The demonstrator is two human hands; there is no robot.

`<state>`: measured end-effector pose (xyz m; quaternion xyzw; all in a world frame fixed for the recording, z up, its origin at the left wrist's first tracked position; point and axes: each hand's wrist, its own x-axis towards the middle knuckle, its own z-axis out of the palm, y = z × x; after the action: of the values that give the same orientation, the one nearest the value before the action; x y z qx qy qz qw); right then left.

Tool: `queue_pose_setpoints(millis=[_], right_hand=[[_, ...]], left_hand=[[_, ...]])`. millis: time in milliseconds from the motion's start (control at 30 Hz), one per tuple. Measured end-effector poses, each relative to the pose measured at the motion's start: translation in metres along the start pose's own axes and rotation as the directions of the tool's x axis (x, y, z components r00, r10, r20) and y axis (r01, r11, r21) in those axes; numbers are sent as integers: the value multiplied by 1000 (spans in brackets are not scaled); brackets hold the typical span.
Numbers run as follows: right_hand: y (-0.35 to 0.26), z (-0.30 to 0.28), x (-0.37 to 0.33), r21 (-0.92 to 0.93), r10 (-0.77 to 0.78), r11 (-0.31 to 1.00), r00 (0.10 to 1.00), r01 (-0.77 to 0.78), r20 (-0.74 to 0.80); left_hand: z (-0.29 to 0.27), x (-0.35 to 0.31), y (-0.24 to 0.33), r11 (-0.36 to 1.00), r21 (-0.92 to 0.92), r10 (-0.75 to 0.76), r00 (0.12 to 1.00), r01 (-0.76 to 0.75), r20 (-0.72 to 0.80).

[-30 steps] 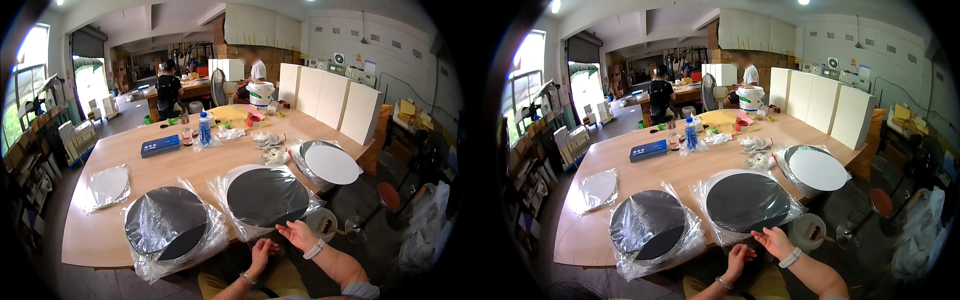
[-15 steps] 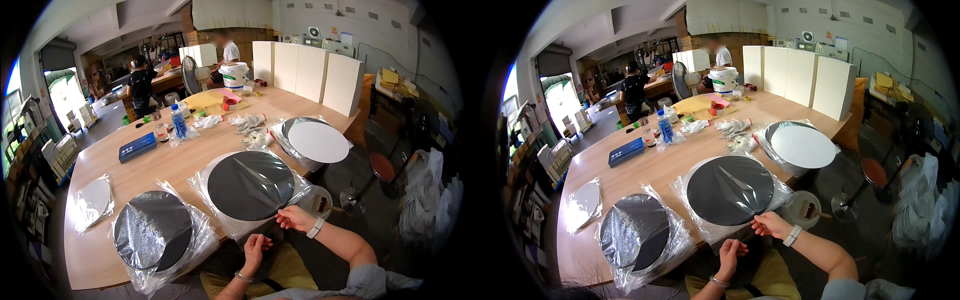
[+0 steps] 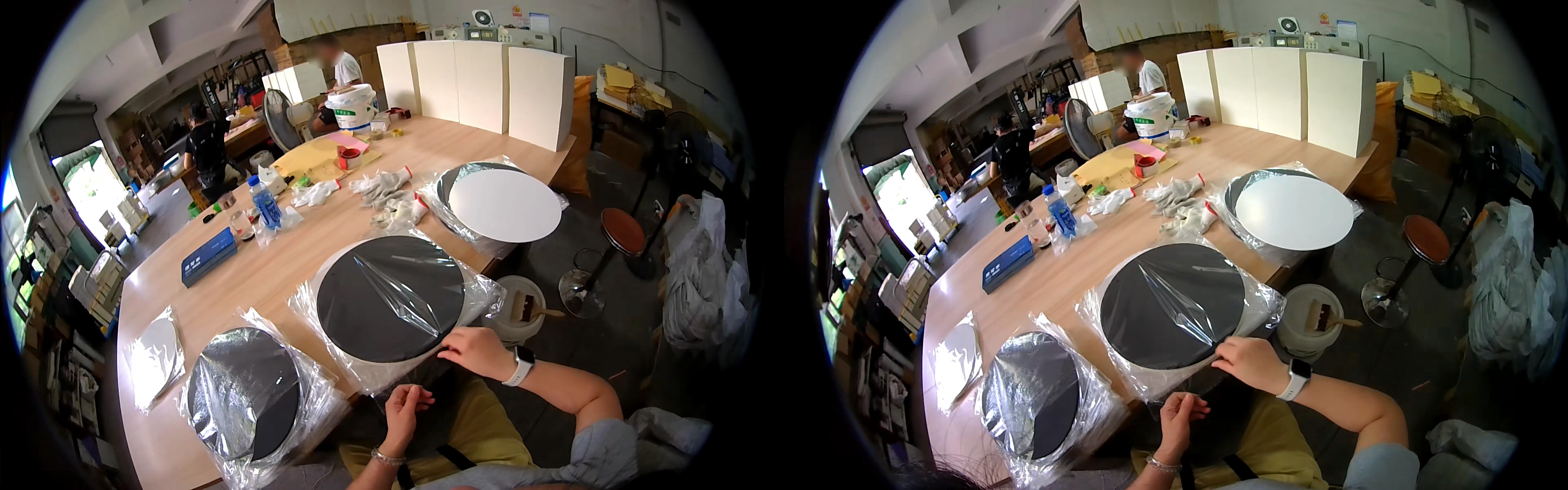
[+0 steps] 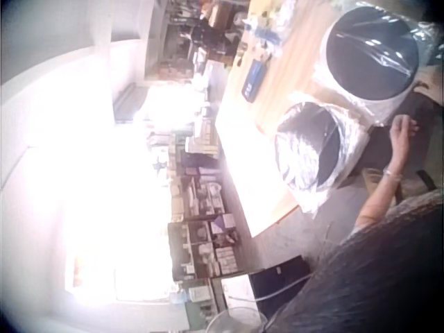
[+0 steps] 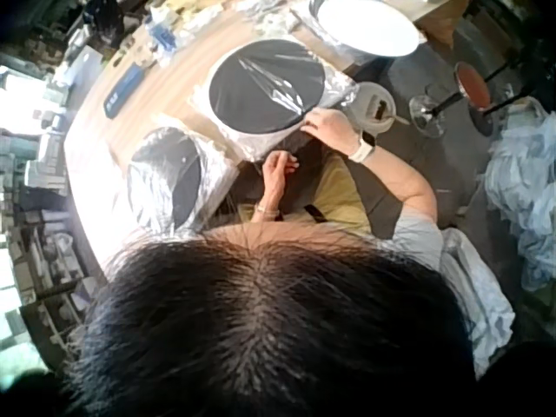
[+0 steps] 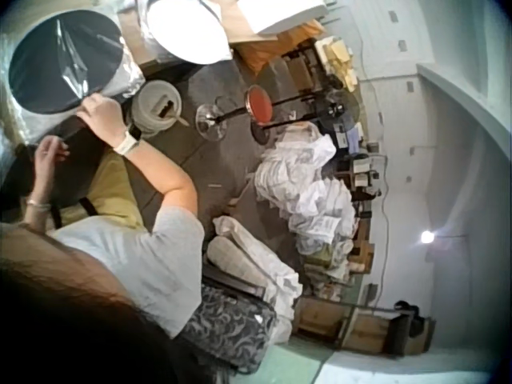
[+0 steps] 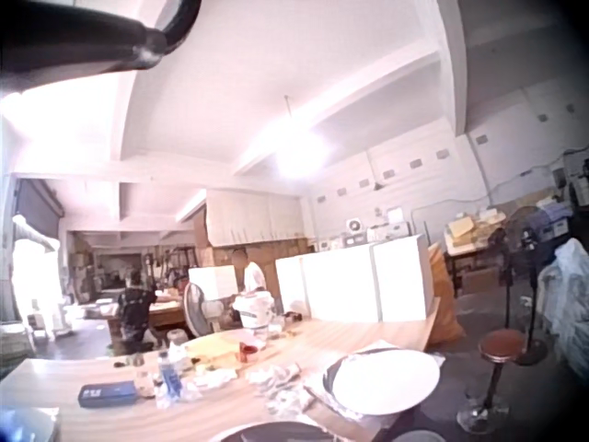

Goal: The person wraps circular discs in clear plastic film at a workbench. They pick up a disc, place it on a plastic sheet, and fold the film over the disc to enclose it. The person repeats this process for multiple discs, stacking the wrapped items on the table.

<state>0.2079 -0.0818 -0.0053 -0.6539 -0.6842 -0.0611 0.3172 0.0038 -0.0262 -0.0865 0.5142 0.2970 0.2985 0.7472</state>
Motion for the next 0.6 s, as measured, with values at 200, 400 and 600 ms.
queue_pose_setpoints(millis=[200,400,600], right_hand=[[6,8,21,-2,-74,997,997,74,0],[43,-24,4,138,-77,983,953,122,-292],[128,-82,-7,-119,-69,990,996,75,56]], left_hand=[[0,2,1,999,-35,-36,999,37,13],[-19,-40,56,866,449,-337,920,219,200],[-20,-27,121,-200,853,448,729,-482,517]])
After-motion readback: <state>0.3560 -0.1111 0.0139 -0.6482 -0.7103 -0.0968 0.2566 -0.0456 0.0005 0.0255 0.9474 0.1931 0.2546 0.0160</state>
